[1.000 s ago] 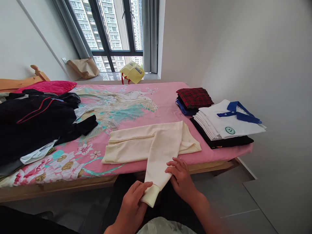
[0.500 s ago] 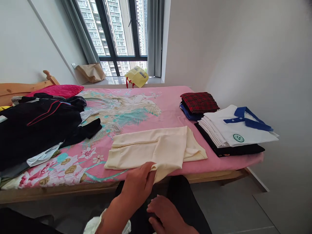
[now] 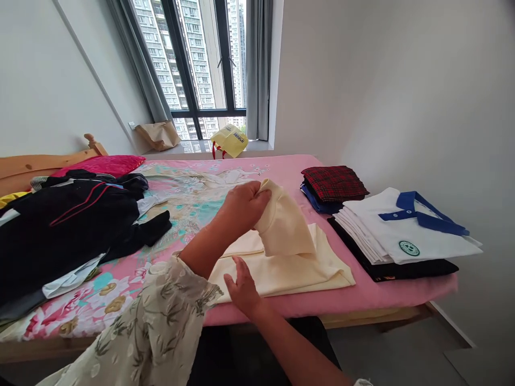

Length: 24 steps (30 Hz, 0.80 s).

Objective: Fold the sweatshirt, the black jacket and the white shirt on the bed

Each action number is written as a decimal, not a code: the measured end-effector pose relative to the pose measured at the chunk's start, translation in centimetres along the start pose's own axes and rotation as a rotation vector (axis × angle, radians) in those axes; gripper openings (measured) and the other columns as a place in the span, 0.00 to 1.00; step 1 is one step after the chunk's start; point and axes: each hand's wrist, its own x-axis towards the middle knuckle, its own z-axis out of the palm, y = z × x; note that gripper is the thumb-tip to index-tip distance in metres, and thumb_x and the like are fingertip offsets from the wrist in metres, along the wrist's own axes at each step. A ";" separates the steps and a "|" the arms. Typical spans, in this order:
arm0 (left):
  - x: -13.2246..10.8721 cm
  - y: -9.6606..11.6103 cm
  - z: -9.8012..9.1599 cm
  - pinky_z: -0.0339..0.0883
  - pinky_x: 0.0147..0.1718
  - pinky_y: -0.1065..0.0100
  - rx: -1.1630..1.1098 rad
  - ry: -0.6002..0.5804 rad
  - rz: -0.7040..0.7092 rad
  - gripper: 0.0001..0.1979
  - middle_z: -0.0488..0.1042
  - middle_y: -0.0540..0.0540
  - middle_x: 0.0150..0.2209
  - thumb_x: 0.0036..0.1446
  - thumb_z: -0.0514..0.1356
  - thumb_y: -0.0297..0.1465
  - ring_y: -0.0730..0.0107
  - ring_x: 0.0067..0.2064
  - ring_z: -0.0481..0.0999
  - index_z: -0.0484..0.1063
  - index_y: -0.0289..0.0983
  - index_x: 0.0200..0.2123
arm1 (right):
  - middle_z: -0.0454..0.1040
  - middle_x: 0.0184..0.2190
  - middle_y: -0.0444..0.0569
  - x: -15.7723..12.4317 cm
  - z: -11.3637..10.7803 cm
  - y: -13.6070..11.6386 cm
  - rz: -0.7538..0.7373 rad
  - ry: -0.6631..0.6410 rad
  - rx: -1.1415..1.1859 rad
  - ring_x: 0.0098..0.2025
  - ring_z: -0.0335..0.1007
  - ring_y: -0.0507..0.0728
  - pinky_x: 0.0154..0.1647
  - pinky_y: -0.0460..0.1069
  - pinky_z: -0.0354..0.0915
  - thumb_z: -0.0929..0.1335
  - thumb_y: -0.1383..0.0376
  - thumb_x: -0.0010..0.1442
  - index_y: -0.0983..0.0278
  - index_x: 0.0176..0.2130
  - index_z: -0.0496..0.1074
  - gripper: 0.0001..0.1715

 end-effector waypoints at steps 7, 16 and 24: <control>0.1 0.2 -1.1 0.45 0.25 0.72 0.314 0.086 0.221 0.14 0.52 0.55 0.18 0.54 0.51 0.34 0.78 0.22 0.55 0.56 0.37 0.18 | 0.72 0.32 0.48 -1.8 -6.4 4.5 0.209 0.122 0.093 0.32 0.68 0.55 0.33 0.49 0.66 0.60 0.63 0.58 0.64 0.36 0.68 0.11; -0.6 -2.4 -2.9 0.50 0.22 0.75 0.141 -0.110 0.218 0.17 0.58 0.53 0.20 0.55 0.51 0.42 0.77 0.23 0.58 0.64 0.36 0.22 | 0.61 0.54 0.60 0.1 -19.6 12.5 0.220 0.398 -0.568 0.58 0.52 0.65 0.56 0.59 0.53 0.59 0.72 0.47 0.69 0.51 0.63 0.30; 1.7 -13.5 -3.9 0.63 0.24 0.72 -0.263 0.127 -0.259 0.20 0.72 0.49 0.27 0.46 0.59 0.45 0.70 0.27 0.70 0.71 0.34 0.34 | 0.74 0.34 0.51 7.9 -23.6 15.0 0.256 0.065 -0.698 0.42 0.65 0.59 0.42 0.50 0.58 0.60 0.66 0.54 0.63 0.31 0.72 0.13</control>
